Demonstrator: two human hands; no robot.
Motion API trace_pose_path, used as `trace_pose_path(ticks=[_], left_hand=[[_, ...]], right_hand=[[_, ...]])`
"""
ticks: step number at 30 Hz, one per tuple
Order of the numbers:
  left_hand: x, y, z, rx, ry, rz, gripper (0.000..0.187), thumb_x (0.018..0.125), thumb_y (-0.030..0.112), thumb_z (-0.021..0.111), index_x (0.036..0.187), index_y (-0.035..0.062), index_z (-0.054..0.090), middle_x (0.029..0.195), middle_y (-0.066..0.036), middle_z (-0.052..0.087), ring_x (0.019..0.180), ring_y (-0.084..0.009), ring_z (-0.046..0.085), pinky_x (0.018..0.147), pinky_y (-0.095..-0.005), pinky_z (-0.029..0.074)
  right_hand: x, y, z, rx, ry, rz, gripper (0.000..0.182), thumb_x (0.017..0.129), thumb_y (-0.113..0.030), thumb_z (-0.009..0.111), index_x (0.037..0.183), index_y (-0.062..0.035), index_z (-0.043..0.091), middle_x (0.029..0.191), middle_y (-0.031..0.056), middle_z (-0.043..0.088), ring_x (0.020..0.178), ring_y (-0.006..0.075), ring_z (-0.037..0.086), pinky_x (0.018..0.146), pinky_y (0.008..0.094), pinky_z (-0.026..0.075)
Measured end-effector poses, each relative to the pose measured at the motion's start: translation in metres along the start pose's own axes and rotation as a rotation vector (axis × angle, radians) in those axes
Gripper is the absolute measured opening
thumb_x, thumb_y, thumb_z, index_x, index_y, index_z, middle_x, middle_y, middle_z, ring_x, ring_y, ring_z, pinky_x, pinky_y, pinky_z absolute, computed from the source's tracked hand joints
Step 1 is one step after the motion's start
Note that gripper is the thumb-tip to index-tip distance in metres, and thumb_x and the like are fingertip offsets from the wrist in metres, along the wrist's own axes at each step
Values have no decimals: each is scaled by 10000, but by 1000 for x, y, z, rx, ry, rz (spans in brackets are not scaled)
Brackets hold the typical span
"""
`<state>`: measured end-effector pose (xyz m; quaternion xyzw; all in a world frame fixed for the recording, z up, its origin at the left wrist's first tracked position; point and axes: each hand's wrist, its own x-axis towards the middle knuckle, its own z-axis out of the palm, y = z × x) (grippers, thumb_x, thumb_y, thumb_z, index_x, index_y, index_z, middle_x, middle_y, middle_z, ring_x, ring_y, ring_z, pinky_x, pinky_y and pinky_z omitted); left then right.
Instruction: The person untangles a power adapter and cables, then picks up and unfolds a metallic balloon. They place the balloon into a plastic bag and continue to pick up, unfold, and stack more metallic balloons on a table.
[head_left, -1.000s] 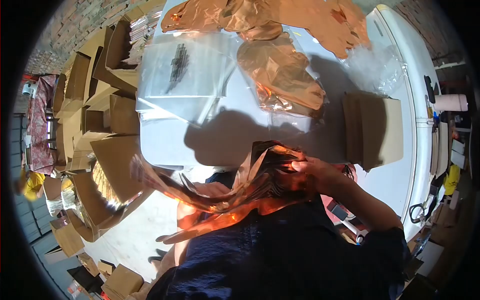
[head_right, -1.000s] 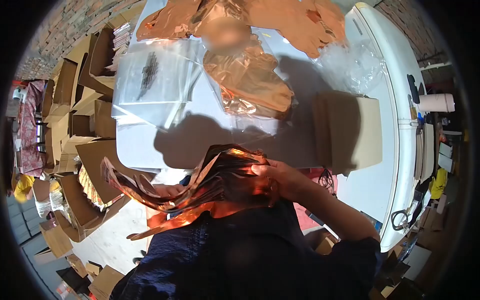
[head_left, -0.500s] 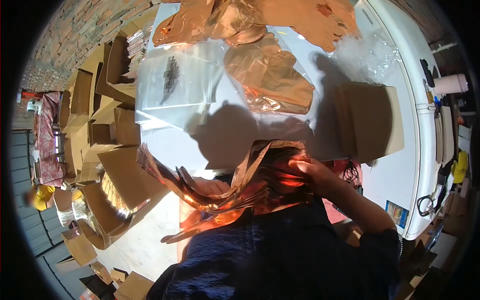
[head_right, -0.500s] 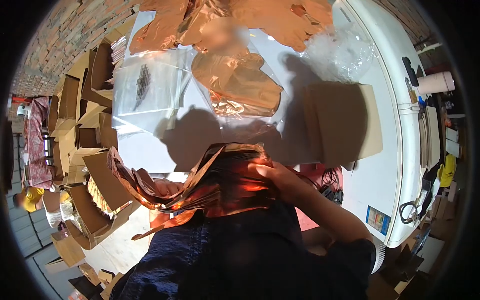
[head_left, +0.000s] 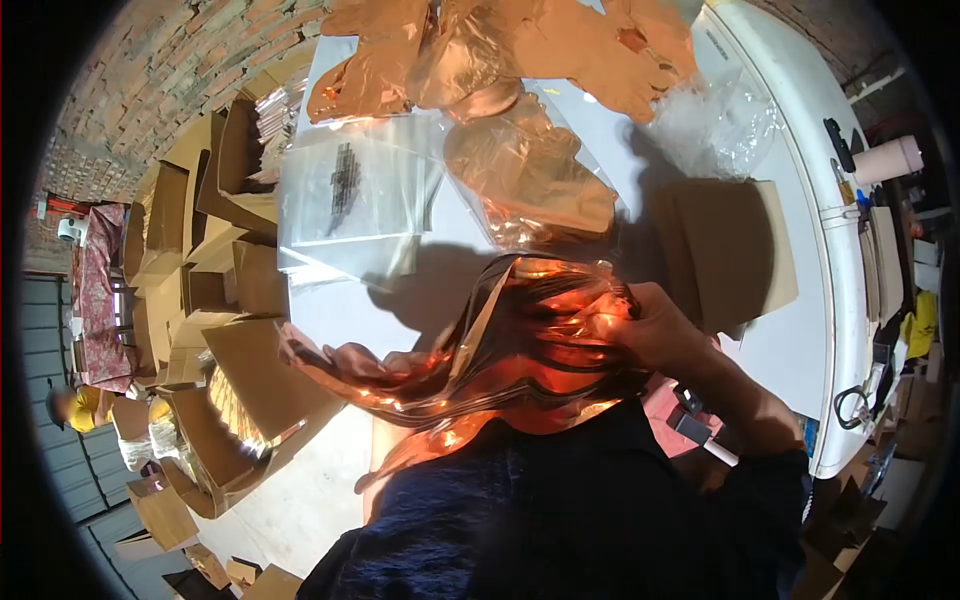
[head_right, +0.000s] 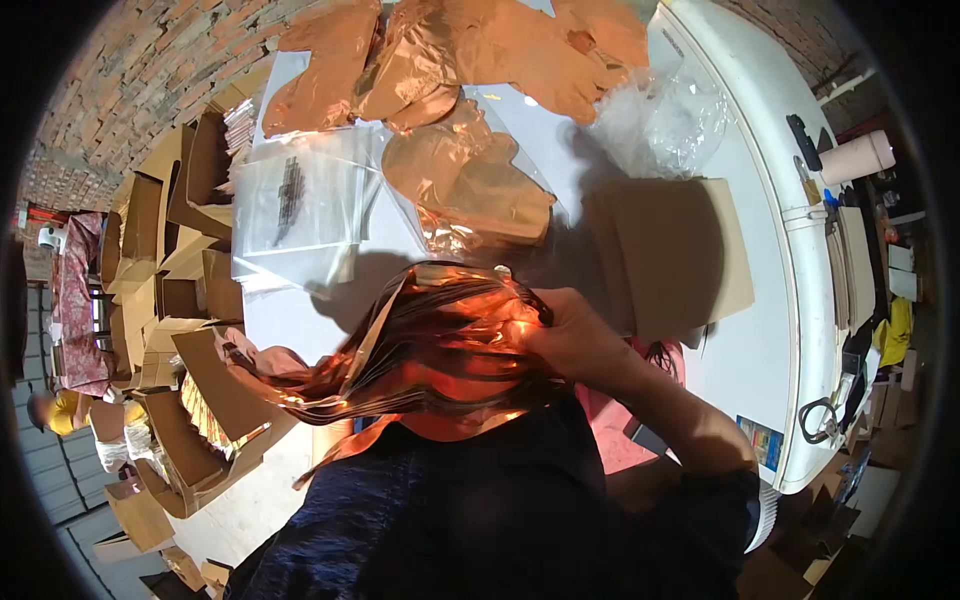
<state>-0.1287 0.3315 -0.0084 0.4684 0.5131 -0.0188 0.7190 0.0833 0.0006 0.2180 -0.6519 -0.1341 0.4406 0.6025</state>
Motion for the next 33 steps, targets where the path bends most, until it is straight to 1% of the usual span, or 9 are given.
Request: trace_pose_path(ticks=[13,14,16,19,22,24,26,29,33], left_hand=[[-6,9,-21,377,-171,-23,269,925,217,600,1079,10,678,1087,-84,703,922,-166,643,780,-322,510],[-15,19,-27,517,-226,-30,268,924,215,600,1075,9,681,1086,-83,704,921,-164,643,778,-320,509],[-39,52,-45,870,-395,-14,264,924,209,599,1069,7,688,1083,-81,707,919,-159,642,776,-315,508],[-86,119,-75,1074,-380,221,260,923,202,598,1059,4,697,1079,-79,710,916,-151,641,772,-307,505],[-138,185,-67,487,270,652,218,960,213,577,1011,25,677,850,5,658,758,-112,573,704,-250,463],[-152,212,-68,380,356,982,282,985,251,574,1115,6,629,992,-40,644,934,-122,591,834,-251,460],[-188,239,-13,314,161,1119,539,849,226,657,1312,-19,532,1280,-139,594,1219,-214,531,1051,-343,391],[-201,253,67,687,-65,1307,1017,588,270,897,1421,-9,385,1397,-210,477,1312,-336,455,1103,-434,340],[-201,247,139,1010,5,1579,1208,593,522,868,1448,-65,248,1377,-288,401,1360,-438,323,1078,-561,281]], right_hand=[[31,-164,18,-669,26,-244,118,846,-57,592,920,12,651,628,-50,476,595,13,448,518,238,372],[37,-170,18,-828,-56,-251,259,848,-113,545,1032,44,640,671,107,591,657,130,545,637,338,463],[47,-175,22,-889,-147,-205,221,831,-94,542,964,64,619,652,142,566,649,145,548,629,348,454],[57,-179,28,-915,-230,-194,190,824,-77,540,879,101,579,639,189,555,614,173,545,593,370,440],[79,-172,22,-1090,-287,-254,202,850,-97,574,987,50,599,680,156,582,656,150,560,627,343,464],[94,-169,19,-1068,-333,-274,199,854,-89,563,996,44,603,704,162,605,657,162,566,637,349,468],[100,-175,24,-1123,-364,-265,212,849,-77,558,1023,33,610,750,166,634,683,177,585,665,352,477],[105,-186,41,-1267,-375,-229,279,824,-53,563,1090,8,622,853,175,675,778,209,630,743,353,493],[111,-190,50,-1330,-356,-180,388,774,-30,575,1159,-29,626,992,201,682,953,286,654,872,383,488]])
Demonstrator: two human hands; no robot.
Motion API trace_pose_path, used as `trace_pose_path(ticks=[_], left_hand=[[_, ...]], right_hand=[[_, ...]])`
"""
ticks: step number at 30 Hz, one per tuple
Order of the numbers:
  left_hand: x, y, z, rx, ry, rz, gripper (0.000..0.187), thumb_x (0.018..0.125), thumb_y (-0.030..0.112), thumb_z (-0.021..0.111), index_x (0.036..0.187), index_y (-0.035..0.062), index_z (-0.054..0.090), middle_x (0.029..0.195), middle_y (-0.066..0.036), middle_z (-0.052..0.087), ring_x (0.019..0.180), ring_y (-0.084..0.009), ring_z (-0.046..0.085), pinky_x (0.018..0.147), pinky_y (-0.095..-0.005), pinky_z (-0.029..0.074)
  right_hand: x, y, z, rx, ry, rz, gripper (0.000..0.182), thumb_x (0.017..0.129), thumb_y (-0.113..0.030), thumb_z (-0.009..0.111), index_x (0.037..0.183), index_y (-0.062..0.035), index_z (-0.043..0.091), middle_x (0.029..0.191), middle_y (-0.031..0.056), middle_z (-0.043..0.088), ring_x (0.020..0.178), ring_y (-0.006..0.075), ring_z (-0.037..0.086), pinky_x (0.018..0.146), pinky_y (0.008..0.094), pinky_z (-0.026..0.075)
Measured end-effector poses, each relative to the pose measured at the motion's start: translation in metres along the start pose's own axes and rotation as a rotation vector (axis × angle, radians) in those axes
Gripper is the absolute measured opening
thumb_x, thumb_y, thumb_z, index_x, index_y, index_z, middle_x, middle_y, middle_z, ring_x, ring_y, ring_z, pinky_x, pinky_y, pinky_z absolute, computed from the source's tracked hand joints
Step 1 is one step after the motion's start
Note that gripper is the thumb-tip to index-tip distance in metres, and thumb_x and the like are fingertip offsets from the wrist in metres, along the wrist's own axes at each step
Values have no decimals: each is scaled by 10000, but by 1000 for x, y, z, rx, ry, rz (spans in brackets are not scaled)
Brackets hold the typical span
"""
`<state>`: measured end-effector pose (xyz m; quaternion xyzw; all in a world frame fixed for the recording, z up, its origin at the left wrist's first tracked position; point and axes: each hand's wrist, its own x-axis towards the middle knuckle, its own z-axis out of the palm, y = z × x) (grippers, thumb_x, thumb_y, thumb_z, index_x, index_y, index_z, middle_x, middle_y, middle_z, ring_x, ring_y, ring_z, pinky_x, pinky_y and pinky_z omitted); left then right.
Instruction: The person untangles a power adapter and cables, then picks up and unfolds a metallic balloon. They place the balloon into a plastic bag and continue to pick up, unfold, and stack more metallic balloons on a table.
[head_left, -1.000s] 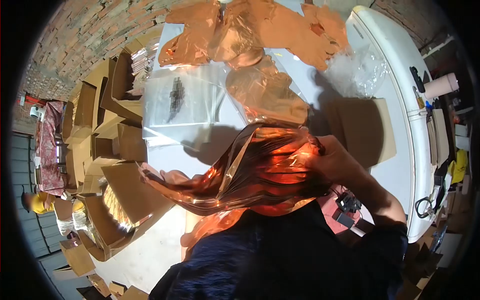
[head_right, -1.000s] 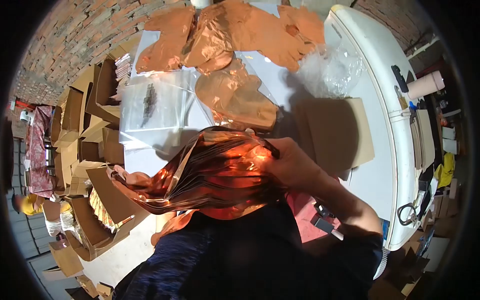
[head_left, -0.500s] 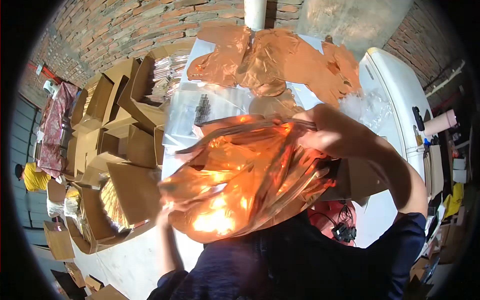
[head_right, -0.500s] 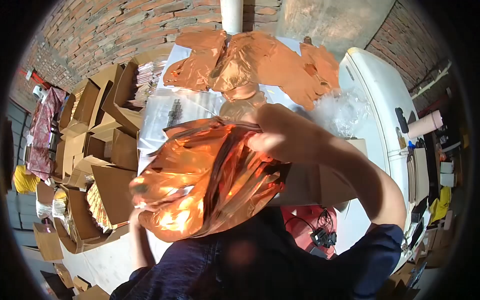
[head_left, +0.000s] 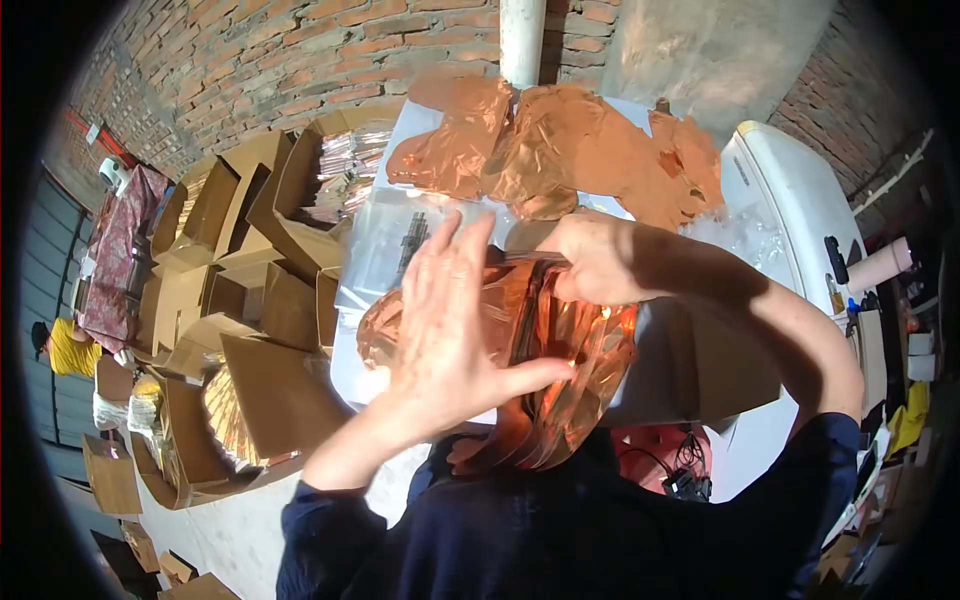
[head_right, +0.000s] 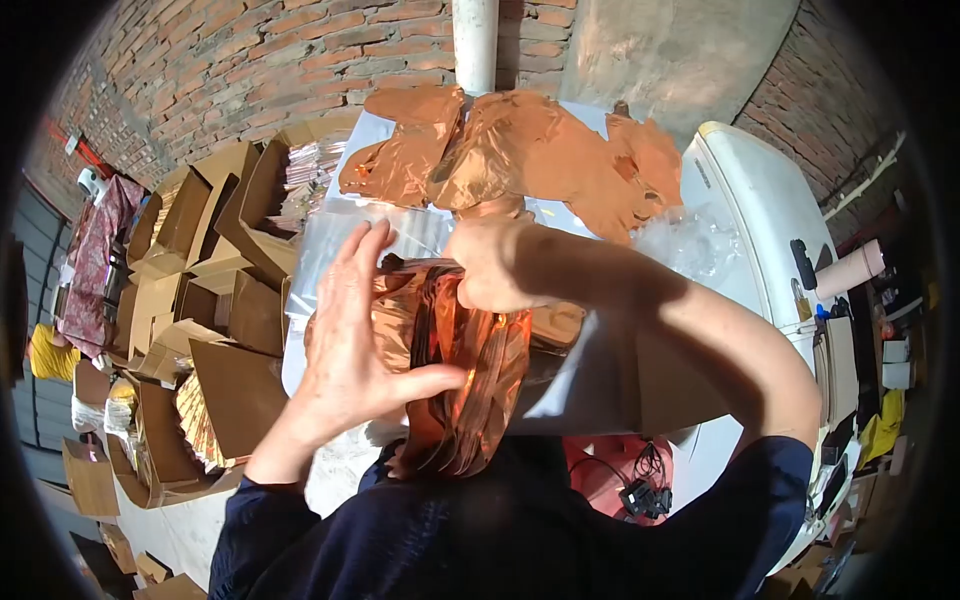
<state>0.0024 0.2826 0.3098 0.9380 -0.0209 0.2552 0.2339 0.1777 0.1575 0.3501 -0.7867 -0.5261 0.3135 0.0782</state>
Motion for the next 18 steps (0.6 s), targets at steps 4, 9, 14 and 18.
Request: trace_pose_path(ticks=[4,9,14,18], left_hand=[[7,-7,29,-110,72,-114,1041,702,310,844,1475,-29,235,1152,-204,611,1066,-366,584,903,-461,453],[4,-31,9,-210,-87,-242,850,760,173,781,1453,8,317,1076,-193,671,988,-342,656,867,-397,508],[5,-31,-1,-294,-188,-210,793,723,253,836,1378,23,452,1088,-186,674,1037,-326,652,880,-396,507],[0,-54,15,-134,-175,-114,535,727,264,844,1197,94,653,1062,-108,671,967,-262,629,850,-361,502]], right_hand=[[-1,-1,-3,-27,-25,53,340,786,-44,572,1117,-29,650,972,211,681,943,322,650,873,403,485],[-2,-11,-7,-92,-84,67,292,799,-79,578,1073,-35,669,941,209,678,965,331,638,885,399,478],[15,-5,-7,-191,-85,-77,279,788,-89,586,1048,-41,674,903,201,680,935,317,644,861,395,486],[14,-11,-13,-191,-121,-44,272,781,-110,598,1034,-49,676,835,187,677,832,312,652,783,401,497]])
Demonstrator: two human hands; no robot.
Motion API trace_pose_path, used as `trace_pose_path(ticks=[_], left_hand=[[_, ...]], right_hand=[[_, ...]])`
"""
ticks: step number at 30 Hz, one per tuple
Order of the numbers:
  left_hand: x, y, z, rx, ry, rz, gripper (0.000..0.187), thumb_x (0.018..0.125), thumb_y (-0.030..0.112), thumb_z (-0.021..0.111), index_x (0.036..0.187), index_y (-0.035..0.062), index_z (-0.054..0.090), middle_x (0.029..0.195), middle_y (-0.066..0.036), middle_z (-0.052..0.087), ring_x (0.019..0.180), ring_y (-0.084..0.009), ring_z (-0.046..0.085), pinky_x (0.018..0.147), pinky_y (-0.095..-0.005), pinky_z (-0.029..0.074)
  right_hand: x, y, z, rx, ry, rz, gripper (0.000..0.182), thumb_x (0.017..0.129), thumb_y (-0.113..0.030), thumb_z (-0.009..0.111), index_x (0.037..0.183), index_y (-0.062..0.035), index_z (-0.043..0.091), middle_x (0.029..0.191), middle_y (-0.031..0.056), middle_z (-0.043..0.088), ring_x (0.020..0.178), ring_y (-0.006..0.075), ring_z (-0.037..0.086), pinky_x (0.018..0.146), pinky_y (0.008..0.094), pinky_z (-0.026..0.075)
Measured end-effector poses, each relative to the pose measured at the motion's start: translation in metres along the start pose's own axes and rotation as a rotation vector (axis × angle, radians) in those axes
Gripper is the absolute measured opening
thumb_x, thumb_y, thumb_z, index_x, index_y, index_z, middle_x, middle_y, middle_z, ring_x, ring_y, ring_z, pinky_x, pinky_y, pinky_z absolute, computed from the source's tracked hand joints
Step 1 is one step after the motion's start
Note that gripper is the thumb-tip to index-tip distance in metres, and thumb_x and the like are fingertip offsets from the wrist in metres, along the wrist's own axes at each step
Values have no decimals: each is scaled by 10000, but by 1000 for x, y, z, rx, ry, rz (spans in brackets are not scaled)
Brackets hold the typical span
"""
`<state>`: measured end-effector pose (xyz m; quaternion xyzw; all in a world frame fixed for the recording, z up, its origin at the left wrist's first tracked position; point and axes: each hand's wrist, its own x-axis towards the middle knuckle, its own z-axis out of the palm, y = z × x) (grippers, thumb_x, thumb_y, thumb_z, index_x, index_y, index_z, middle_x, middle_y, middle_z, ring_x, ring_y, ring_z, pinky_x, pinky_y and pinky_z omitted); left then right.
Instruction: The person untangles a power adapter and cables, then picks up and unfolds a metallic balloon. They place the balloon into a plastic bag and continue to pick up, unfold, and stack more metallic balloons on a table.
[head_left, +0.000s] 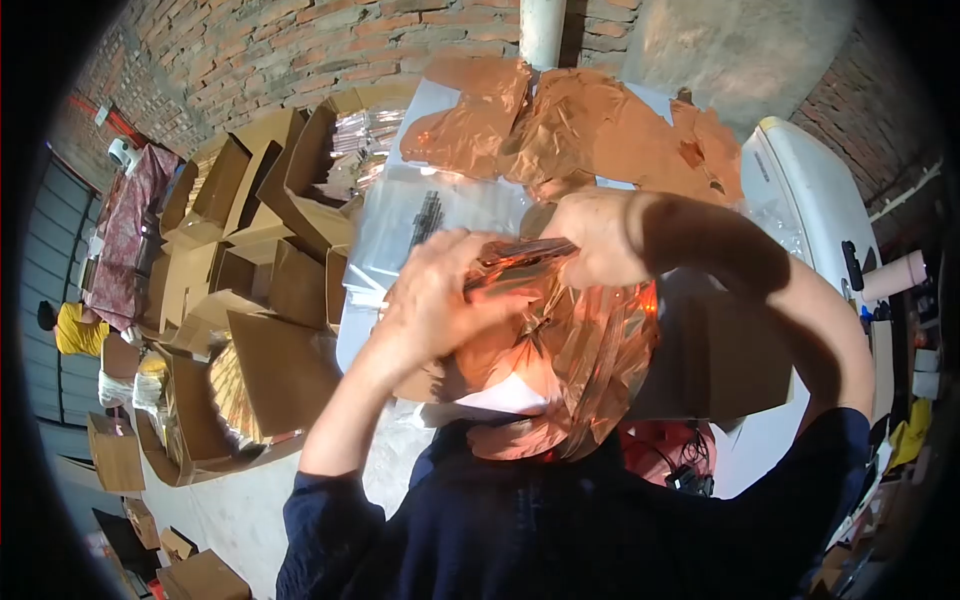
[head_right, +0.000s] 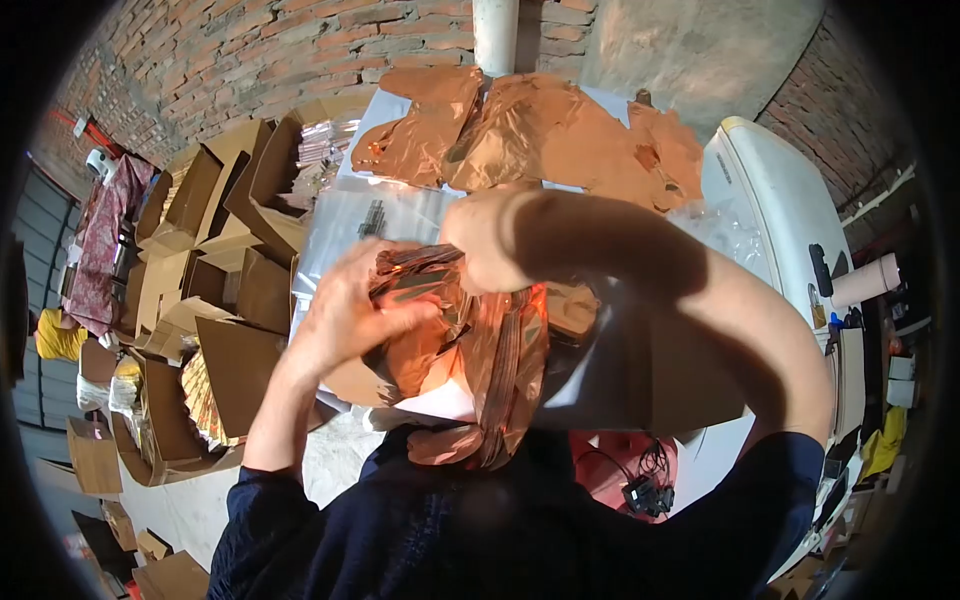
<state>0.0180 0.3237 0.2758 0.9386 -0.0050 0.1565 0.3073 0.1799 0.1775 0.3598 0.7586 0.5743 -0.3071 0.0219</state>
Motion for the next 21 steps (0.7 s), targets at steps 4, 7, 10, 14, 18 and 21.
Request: trace_pose_path(ticks=[4,7,10,14,18,21], left_hand=[[2,-16,-15,-184,-166,60,464,735,323,823,1083,48,688,1209,-171,582,1135,-312,554,918,-386,457],[10,-1,-30,-334,-274,156,425,754,295,816,1081,45,710,1303,-187,569,1225,-339,530,1015,-427,411],[5,6,-43,-232,-413,381,274,758,248,819,848,27,683,1025,-135,662,989,-258,594,940,-464,420],[-15,25,-53,-369,-519,420,324,807,175,788,632,31,557,607,-72,555,623,-236,585,685,-397,477],[-24,21,-72,-561,-526,225,302,798,185,811,659,13,605,758,-122,681,639,-271,644,560,-332,484],[-32,24,-108,-503,-419,-146,391,707,151,863,987,-48,676,1002,-139,712,814,-224,694,686,-290,531]], right_hand=[[-6,-9,-8,44,-103,-69,262,782,-131,601,1020,-45,669,789,188,663,749,312,643,718,411,491],[-3,-4,-3,75,-136,-347,255,825,-213,614,996,-26,641,765,187,655,736,294,646,692,423,494],[-14,-16,4,247,-216,-472,181,843,-152,577,950,-28,653,753,169,667,731,244,670,656,390,514],[-39,-34,4,419,-320,-522,124,846,-103,539,826,-1,606,604,97,576,576,179,569,603,355,497],[-20,8,-5,636,-347,-600,474,912,-369,634,1263,-67,532,1044,103,639,894,178,603,763,308,521],[21,92,-24,897,-30,-377,578,927,-164,628,1432,-32,382,1333,151,558,1130,235,608,942,356,505]])
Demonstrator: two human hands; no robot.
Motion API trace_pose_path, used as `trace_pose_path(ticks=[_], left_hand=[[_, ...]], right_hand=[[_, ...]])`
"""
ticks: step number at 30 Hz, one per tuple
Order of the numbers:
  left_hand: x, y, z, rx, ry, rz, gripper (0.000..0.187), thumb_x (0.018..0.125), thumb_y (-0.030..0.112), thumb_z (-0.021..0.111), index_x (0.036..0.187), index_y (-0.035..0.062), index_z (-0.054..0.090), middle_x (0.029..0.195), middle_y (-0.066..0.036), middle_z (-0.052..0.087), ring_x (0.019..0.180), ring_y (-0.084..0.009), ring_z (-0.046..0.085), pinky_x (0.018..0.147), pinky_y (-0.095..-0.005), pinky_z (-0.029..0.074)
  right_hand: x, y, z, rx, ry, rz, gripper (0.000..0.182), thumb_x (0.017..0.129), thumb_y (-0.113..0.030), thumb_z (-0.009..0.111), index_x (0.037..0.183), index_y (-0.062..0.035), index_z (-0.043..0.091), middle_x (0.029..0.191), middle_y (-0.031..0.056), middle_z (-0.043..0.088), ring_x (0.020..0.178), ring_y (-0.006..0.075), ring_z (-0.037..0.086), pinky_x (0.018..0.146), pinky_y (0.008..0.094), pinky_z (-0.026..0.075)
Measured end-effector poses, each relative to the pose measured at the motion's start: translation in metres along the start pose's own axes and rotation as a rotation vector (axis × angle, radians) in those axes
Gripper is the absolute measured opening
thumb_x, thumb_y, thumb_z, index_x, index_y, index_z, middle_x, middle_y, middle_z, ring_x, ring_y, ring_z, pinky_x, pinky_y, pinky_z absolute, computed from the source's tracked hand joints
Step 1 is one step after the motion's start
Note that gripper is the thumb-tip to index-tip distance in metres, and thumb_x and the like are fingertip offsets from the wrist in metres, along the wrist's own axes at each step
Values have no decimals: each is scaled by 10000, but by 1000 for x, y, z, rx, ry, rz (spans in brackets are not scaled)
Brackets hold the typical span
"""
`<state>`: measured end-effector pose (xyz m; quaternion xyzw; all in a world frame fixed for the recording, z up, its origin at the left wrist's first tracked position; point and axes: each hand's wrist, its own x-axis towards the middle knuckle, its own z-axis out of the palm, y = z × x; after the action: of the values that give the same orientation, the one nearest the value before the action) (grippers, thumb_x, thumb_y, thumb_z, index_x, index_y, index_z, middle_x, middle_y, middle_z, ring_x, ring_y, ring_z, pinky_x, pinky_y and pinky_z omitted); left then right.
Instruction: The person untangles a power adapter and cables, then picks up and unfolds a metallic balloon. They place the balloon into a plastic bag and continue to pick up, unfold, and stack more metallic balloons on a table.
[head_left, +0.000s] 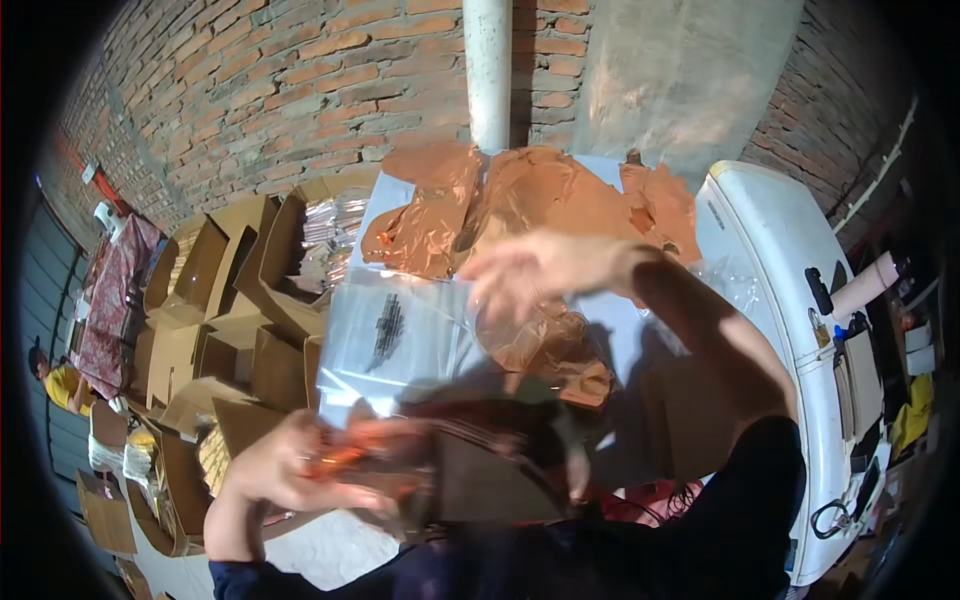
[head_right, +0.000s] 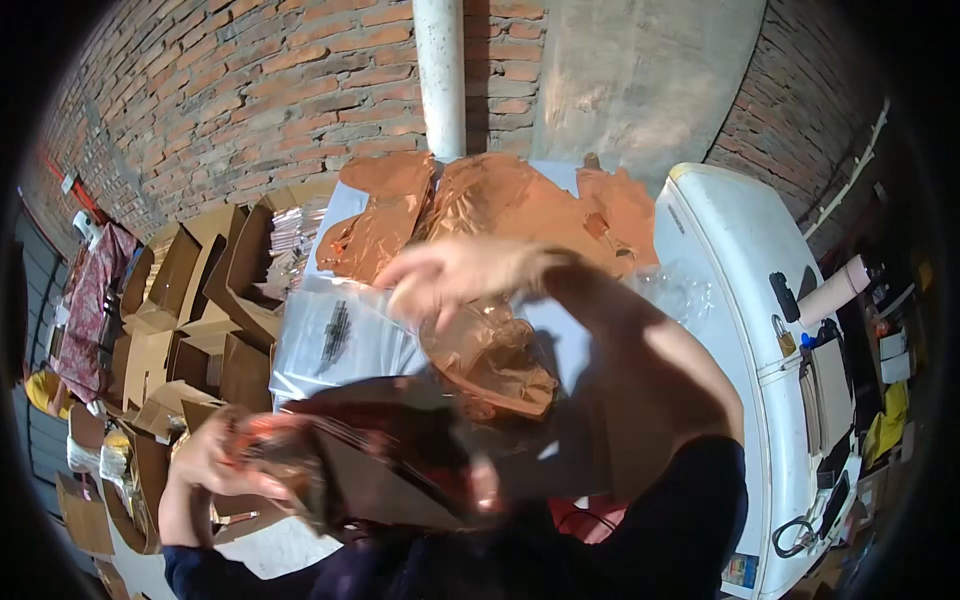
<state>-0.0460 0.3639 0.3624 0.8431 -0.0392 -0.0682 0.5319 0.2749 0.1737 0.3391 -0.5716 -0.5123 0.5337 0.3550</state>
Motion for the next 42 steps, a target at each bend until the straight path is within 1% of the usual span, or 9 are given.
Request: trace_pose_path(ticks=[2,4,6,10,14,17,24,33,42], left_hand=[[-26,-2,-15,-275,303,-95,589,618,130,889,1117,-35,625,1066,-125,686,921,-192,671,764,-292,540],[-75,-24,-51,-296,574,-182,734,589,133,876,1232,-14,553,1057,-104,657,933,-179,649,774,-298,538],[-129,-42,-79,-190,901,-273,787,621,148,833,1311,9,481,1023,-78,629,877,-169,641,739,-290,534],[-158,-48,-134,46,1134,-25,622,798,132,745,1344,53,456,1006,-48,631,818,-132,623,682,-276,518],[-188,-24,-193,8,1182,-48,320,906,126,663,1206,55,578,999,-8,652,870,-92,620,778,-239,484],[-172,-18,-196,35,1296,-43,278,913,116,646,1178,44,606,1049,-19,662,959,-106,622,837,-241,475],[-173,-51,-230,62,1372,-13,364,928,99,585,1278,1,568,1198,-77,643,1084,-158,611,955,-279,461],[-66,-76,-262,150,1309,-96,403,921,109,608,1307,6,562,1237,-70,626,1145,-152,577,1008,-278,425],[12,-86,-272,214,1353,-117,356,879,223,707,1188,52,657,1089,-20,669,972,-118,622,853,-256,476]], right_hand=[[8,49,-57,-562,399,172,773,816,-342,706,1446,-49,368,1383,206,499,1241,302,529,1010,438,458],[-3,77,-79,-955,508,451,900,747,-363,750,1476,-60,319,1466,221,394,1319,360,436,1072,459,387],[3,116,-100,-1117,467,563,961,717,-385,762,1491,-70,288,1486,225,352,1329,388,406,1085,472,357],[21,147,-109,-1078,470,581,966,707,-391,765,1489,-73,298,1442,223,394,1290,403,433,1061,474,363],[39,111,-134,-1082,105,792,704,755,-439,701,1353,-136,486,1408,125,443,1267,350,469,985,488,437],[62,144,-184,-1368,404,443,549,835,-315,659,1342,-178,498,1390,89,460,1258,313,473,978,506,439],[161,162,-225,-1696,283,422,479,959,-134,447,1423,-249,430,1514,-46,356,1371,251,362,1016,490,430],[173,184,-272,-1548,240,382,636,851,8,579,1417,-230,411,1418,-8,471,1335,258,398,1051,514,405],[154,180,-283,-1476,204,267,441,859,-12,558,1268,-165,497,1270,65,576,1190,316,519,954,451,453]])
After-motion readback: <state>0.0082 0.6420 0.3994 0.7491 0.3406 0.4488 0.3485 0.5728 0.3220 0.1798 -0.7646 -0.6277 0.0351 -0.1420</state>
